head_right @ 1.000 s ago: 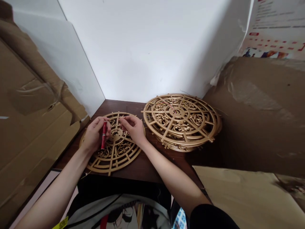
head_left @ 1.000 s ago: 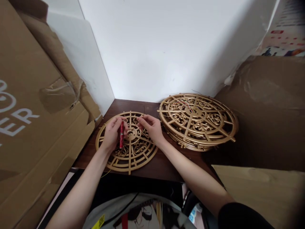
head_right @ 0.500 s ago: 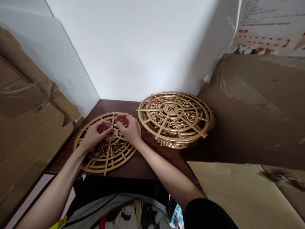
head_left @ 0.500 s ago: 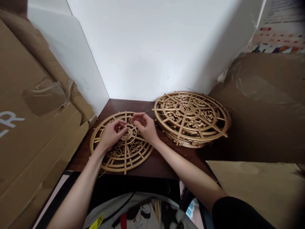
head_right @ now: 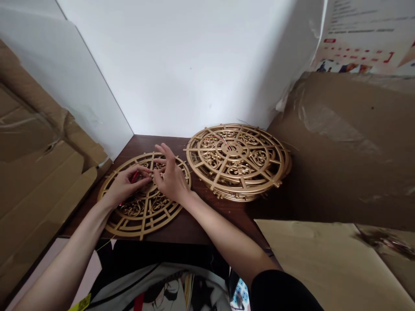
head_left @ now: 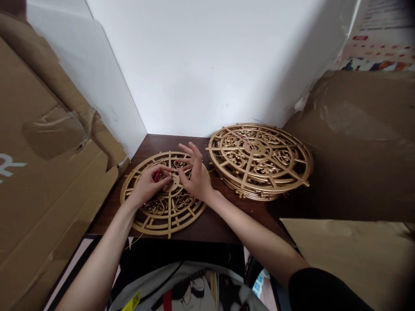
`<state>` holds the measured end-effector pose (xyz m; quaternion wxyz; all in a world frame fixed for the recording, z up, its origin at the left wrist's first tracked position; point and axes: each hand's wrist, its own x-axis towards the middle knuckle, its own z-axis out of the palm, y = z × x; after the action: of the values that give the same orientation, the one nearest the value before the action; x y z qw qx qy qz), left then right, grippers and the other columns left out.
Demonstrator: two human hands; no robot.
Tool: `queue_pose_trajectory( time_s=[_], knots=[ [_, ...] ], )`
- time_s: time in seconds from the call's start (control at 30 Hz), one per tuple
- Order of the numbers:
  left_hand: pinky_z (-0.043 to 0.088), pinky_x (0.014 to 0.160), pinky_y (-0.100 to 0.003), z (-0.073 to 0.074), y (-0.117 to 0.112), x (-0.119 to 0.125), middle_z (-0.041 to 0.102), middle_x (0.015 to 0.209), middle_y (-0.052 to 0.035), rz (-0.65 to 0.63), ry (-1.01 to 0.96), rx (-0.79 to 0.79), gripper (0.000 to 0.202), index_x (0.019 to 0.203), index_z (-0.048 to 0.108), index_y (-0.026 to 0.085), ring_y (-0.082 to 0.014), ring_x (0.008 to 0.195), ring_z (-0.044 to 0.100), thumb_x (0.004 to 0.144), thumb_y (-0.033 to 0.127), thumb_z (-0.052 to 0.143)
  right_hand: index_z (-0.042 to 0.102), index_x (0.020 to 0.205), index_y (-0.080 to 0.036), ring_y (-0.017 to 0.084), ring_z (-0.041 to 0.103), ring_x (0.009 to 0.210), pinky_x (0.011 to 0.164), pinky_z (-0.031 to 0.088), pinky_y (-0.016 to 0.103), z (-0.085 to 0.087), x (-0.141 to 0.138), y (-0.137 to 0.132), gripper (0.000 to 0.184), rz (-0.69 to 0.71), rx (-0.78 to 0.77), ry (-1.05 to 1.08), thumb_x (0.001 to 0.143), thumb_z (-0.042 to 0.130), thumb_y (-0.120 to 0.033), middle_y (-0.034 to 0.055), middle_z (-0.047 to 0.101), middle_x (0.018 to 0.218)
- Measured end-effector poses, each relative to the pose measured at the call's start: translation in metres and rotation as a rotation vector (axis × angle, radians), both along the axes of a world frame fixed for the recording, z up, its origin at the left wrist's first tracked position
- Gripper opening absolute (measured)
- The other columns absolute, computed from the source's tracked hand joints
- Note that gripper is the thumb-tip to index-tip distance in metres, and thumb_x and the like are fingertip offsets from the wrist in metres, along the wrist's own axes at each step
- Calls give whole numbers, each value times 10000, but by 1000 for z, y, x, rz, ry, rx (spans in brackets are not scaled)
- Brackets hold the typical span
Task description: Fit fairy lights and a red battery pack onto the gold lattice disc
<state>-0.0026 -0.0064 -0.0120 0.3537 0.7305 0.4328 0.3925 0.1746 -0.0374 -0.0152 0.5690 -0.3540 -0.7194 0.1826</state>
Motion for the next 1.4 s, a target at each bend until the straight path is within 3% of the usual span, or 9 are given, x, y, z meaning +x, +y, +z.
queue_pose_trajectory(
  time_s=[0.17,0.33,0.47,0.57,0.67,0.73,1.07,1.27,1.4],
  knots=[
    [465,640,-266,2,-4,-1,637,732,-11,91,-64,-10,252,842,669,191,-168,670,578,654,336,752,-1,1438,-341,176,663,979,677,574,292,0,-3,-4,711,-6,28,14,909,435,-151,151,272,1541],
    [445,595,-255,1,-6,-1,634,761,-18,117,-102,-27,257,835,656,187,-166,663,566,650,336,755,336,1316,-367,143,643,873,615,556,273,-5,3,-4,483,-1,136,-45,907,485,-159,87,388,1449],
    [443,609,-252,0,-6,-1,626,746,-5,120,-130,-60,254,831,644,186,-152,645,554,659,338,752,589,1093,-318,173,602,978,673,549,291,-1,10,-6,306,-111,222,-153,902,459,-118,70,463,1324],
    [460,646,-265,-1,-5,-2,635,765,-14,120,-130,-35,261,832,649,187,-172,705,579,655,345,757,674,959,-263,218,551,1108,777,541,333,0,8,-7,285,-109,213,-293,864,475,-82,83,512,1257],
    [461,646,-259,-2,-4,-3,635,760,-14,126,-136,-16,279,845,655,185,-170,706,582,653,356,764,695,980,-217,261,461,1238,990,454,446,-3,1,-6,247,-148,153,-396,837,530,-101,117,478,1317],
    [453,618,-251,-3,-3,-4,631,739,-8,118,-145,-35,293,856,656,183,-159,664,574,654,367,763,704,941,-198,287,395,1300,1037,405,479,-8,-4,-6,162,-191,69,-442,844,578,-169,129,430,1374],
    [482,808,-340,-4,-2,-6,649,837,-29,86,-72,-29,345,907,642,169,-198,816,611,675,404,741,700,901,-194,268,328,1324,1076,324,445,-12,-16,-10,123,-195,-164,-544,857,619,-275,120,410,1379],
    [481,754,-311,-7,0,-7,645,829,-24,53,-82,-44,339,927,643,171,-184,780,610,696,399,739,687,898,-179,284,372,1259,1027,348,446,-9,-21,-8,143,-233,-277,-554,862,611,-296,137,452,1314],
    [471,742,-296,-6,0,-8,644,833,-20,58,-90,-58,337,941,644,166,-174,770,604,702,383,739,679,867,-194,267,393,1224,1023,347,434,-10,-19,-8,127,-200,-233,-520,848,634,-311,115,465,1256]
  ],
)
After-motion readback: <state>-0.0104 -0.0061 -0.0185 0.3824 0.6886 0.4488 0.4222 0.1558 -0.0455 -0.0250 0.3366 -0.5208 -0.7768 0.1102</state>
